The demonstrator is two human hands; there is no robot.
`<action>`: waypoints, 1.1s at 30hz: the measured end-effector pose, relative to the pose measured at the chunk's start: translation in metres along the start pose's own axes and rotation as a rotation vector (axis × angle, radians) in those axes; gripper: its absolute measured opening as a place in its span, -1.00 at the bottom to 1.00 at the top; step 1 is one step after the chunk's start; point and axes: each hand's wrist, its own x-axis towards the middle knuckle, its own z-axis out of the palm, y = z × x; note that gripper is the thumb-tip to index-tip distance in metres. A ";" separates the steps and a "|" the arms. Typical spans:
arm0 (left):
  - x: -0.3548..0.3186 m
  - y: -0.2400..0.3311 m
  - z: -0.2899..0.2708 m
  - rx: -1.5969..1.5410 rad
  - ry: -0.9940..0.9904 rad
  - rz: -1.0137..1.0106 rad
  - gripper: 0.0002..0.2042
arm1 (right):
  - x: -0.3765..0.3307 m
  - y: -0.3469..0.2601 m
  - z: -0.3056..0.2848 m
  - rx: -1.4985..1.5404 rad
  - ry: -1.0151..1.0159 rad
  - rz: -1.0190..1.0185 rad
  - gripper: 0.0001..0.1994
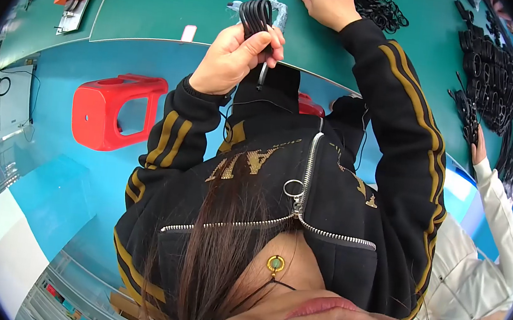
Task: The person picks up a cable and a rubber band, wraps the band around the coiled cable by hand, and places the bundled cable onto a pile, repeating the process several times.
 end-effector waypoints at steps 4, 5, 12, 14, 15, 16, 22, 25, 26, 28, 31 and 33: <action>0.006 -0.002 -0.003 -0.035 0.019 0.002 -0.80 | -0.006 -0.015 -0.028 0.851 -0.290 0.375 -0.96; 0.008 -0.003 -0.003 -0.010 0.020 0.007 -0.79 | -0.016 -0.019 -0.038 0.848 -0.291 0.379 -0.96; 0.018 -0.012 0.008 0.110 -0.036 -0.053 -0.79 | -0.075 -0.040 -0.060 1.338 -0.378 0.652 -0.86; 0.020 -0.014 0.011 0.113 -0.055 -0.063 -0.78 | -0.083 -0.042 -0.058 1.435 -0.352 0.707 -0.86; 0.021 -0.016 0.013 0.112 -0.065 -0.067 -0.78 | -0.086 -0.043 -0.057 1.460 -0.344 0.775 -0.87; 0.021 -0.016 0.013 0.123 -0.072 -0.073 -0.78 | -0.088 -0.044 -0.055 1.489 -0.326 0.732 -0.87; 0.020 -0.029 0.024 0.068 -0.146 -0.137 -0.78 | -0.109 -0.046 -0.049 1.399 -0.239 0.777 -0.88; 0.022 -0.031 0.028 0.031 -0.187 -0.159 -0.79 | -0.118 -0.049 -0.044 1.602 -0.163 0.762 -0.89; 0.022 -0.031 0.031 0.010 -0.200 -0.176 -0.79 | -0.121 -0.050 -0.042 1.788 -0.102 0.726 -0.89; 0.023 -0.026 0.031 -0.016 -0.215 -0.197 -0.80 | -0.121 -0.054 -0.037 1.972 -0.037 0.689 -0.90; 0.019 -0.023 0.035 -0.009 -0.174 -0.203 -0.80 | -0.125 -0.060 -0.037 2.192 -0.003 0.549 -0.89; 0.017 -0.021 0.037 0.026 -0.206 -0.218 -0.79 | -0.128 -0.060 -0.043 2.045 -0.070 0.565 -0.88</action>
